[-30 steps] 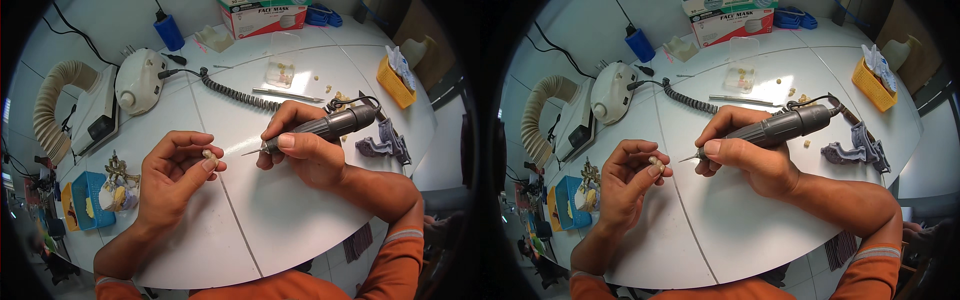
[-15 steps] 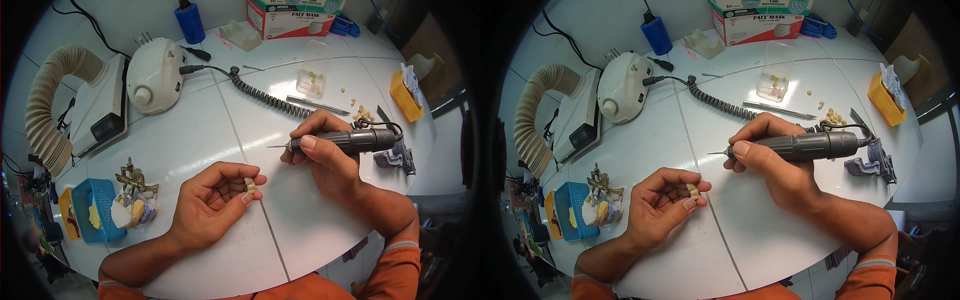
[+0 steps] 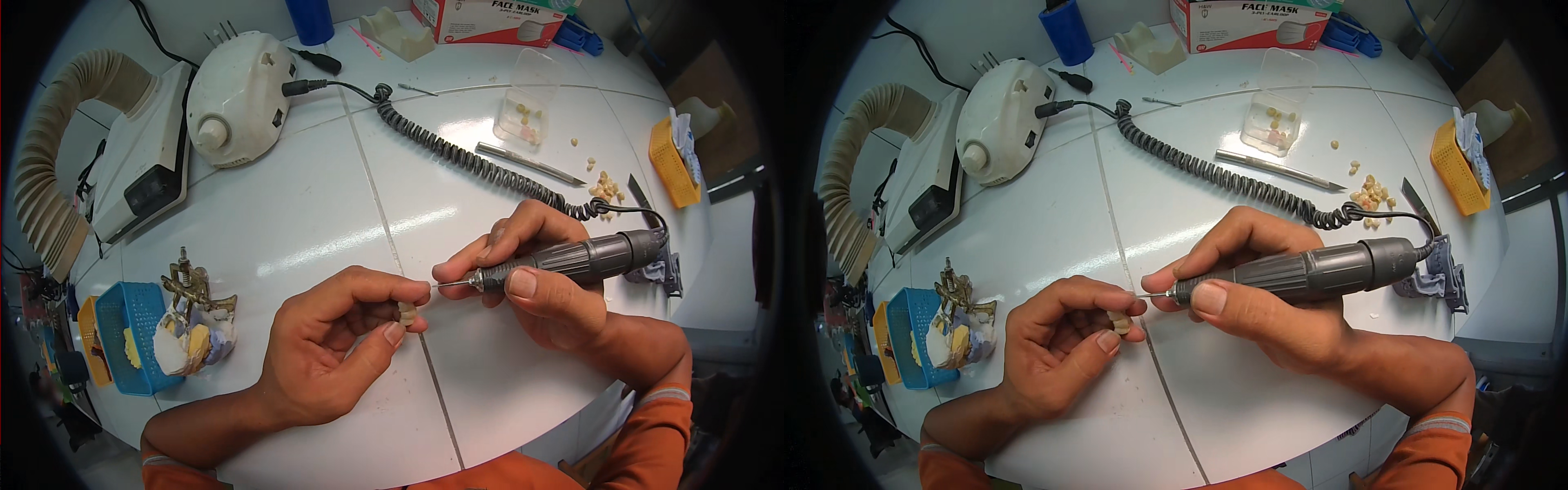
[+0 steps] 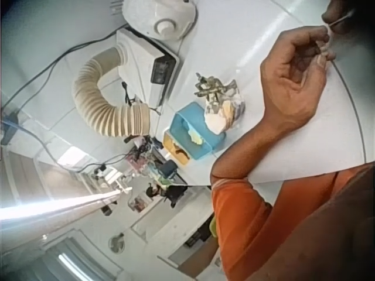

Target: Polishing a small dental prosthetic or crown using a handheld rotary tool.

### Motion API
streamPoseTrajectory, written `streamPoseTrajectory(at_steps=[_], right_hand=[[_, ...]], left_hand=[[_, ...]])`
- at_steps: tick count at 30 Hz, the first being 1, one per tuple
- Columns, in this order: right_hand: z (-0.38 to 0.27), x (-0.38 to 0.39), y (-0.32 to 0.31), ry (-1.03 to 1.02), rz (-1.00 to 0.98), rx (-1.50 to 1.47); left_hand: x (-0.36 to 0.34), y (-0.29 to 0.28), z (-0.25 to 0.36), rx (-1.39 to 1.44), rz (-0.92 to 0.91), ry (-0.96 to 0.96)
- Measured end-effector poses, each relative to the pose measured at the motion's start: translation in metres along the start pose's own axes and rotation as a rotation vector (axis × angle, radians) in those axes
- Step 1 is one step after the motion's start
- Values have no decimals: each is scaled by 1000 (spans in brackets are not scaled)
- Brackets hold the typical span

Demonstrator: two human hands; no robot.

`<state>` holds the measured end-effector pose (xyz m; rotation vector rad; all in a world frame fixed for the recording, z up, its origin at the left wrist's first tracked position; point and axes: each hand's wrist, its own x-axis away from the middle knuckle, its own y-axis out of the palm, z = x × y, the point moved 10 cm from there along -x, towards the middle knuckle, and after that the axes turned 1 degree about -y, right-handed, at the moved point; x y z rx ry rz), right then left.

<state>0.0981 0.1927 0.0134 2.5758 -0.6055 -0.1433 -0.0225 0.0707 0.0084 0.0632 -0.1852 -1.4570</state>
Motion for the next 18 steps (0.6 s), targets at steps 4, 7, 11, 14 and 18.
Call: streamPoseTrajectory(at_steps=[4,7,11,14,18], right_hand=[[-2,1,1,8,24,106],[-1,2,3,30,7,174],[-3,3,4,0,6,209],[-4,2,8,-32,22,200],[-11,0,10,-130,-36,409]], left_hand=[[-1,-5,7,54,60,135],[1,-10,5,-19,51,163],[3,-8,2,50,86,113],[2,-5,-2,119,88,-2],[0,-4,-5,97,84,-14]])
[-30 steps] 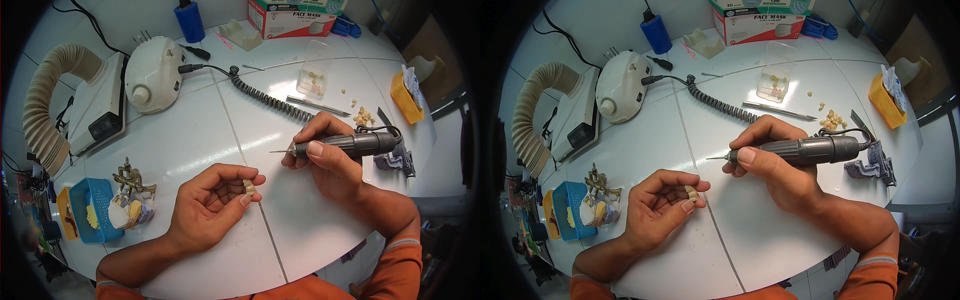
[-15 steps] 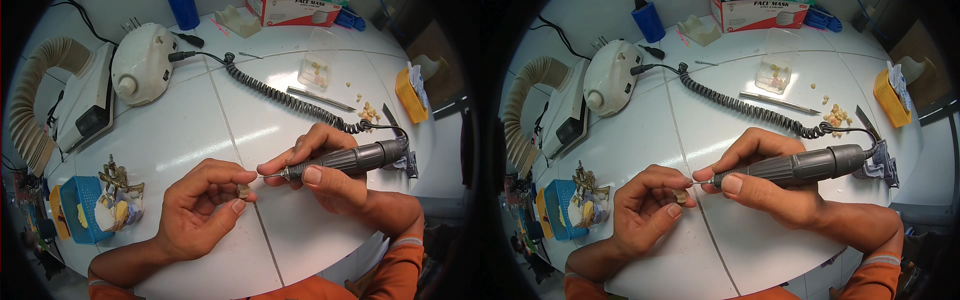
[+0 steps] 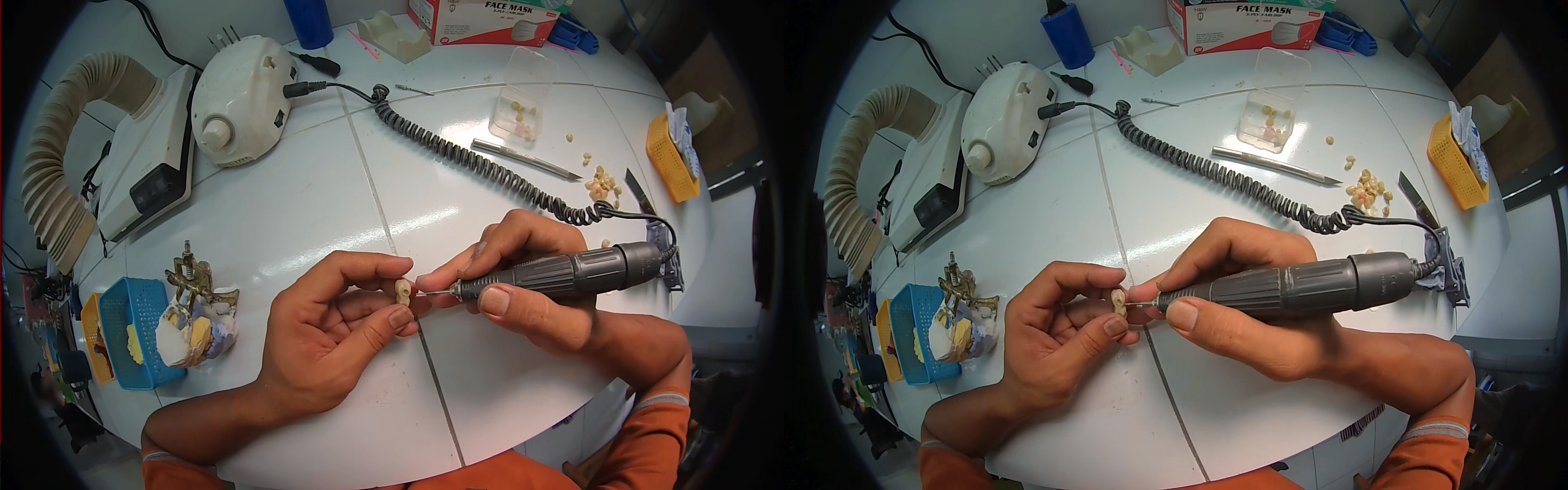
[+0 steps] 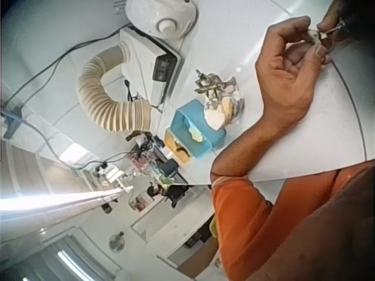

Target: Polishing a small dental prosthetic or crown using a handheld rotary tool.

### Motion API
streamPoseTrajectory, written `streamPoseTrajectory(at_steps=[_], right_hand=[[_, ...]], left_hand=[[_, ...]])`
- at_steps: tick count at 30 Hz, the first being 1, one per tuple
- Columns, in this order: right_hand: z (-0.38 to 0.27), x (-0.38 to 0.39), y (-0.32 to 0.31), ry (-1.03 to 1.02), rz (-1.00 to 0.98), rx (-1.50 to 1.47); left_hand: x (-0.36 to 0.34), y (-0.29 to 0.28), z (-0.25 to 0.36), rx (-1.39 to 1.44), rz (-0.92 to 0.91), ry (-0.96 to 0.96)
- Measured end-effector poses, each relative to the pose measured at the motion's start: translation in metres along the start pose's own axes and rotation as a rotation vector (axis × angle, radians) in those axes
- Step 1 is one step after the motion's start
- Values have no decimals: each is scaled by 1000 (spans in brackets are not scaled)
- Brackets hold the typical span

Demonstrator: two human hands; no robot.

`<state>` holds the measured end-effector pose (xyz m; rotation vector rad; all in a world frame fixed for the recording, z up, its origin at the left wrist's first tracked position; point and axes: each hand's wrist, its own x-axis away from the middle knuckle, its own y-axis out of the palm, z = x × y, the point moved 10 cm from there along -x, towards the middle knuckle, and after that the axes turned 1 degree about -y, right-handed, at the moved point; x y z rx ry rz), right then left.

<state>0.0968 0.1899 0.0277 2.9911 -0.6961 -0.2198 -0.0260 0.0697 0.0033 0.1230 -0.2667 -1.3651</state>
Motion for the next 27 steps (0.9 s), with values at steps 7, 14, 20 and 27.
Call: streamPoseTrajectory(at_steps=[7,14,20,27], right_hand=[[-1,0,5,-12,-49,94],[0,0,4,-55,-6,22],[2,1,4,-44,0,70],[2,1,12,17,-99,153]], left_hand=[[2,1,-2,-58,1,-34],[2,2,-4,-110,-2,-32],[4,0,1,-192,43,-3],[7,-7,-2,-185,135,17]])
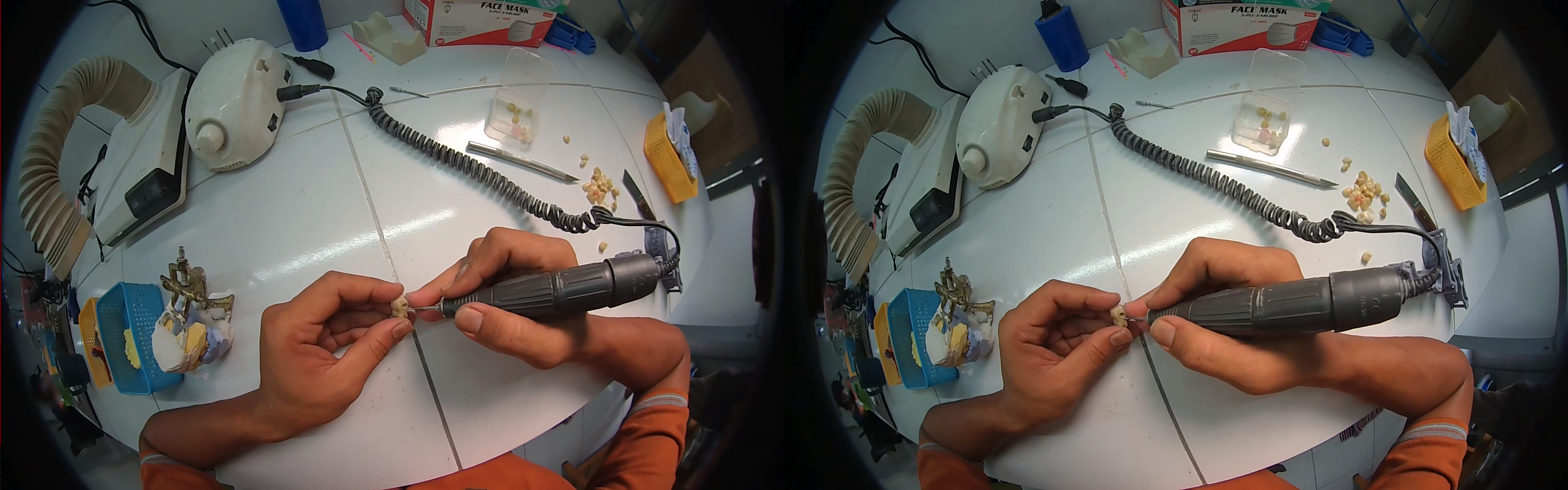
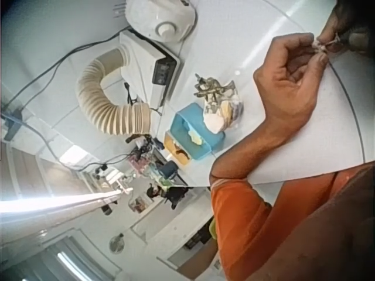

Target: Polishing a small dental prosthetic or crown using a handheld rotary tool.

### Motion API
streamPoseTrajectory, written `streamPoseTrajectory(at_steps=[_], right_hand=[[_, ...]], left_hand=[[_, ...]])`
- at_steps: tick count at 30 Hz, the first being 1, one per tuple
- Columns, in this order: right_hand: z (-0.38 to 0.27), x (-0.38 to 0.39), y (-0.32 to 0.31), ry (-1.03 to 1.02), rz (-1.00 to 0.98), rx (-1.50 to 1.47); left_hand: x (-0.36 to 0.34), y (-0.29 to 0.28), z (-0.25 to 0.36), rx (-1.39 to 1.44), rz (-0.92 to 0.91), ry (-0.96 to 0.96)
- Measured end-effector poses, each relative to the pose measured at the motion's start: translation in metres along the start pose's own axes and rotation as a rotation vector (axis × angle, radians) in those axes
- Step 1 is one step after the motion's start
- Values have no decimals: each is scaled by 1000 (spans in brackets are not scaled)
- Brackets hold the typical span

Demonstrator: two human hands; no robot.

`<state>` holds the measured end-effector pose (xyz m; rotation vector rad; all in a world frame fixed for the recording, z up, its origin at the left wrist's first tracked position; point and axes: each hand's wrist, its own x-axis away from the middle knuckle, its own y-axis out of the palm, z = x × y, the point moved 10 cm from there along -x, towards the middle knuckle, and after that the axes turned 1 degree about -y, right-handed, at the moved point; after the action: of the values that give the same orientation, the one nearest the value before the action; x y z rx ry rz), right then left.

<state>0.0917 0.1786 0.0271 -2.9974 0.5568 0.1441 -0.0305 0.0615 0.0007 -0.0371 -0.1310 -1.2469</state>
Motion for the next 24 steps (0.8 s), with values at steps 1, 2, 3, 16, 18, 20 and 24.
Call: streamPoseTrajectory(at_steps=[1,2,3,16,18,20,24], right_hand=[[-1,0,0,2,-1,-2],[-2,0,1,4,-7,6],[-2,-1,1,6,-13,14],[0,1,1,-97,38,-20],[1,1,1,-88,48,-40],[2,1,1,-89,50,-36],[1,1,0,-87,52,-7]], left_hand=[[0,0,0,5,0,2],[0,0,1,10,-1,5],[0,0,2,10,-2,3],[0,3,5,-72,-42,-13],[1,3,5,-73,-44,-8],[1,3,5,-63,-37,-4],[1,2,5,-24,-18,53]])
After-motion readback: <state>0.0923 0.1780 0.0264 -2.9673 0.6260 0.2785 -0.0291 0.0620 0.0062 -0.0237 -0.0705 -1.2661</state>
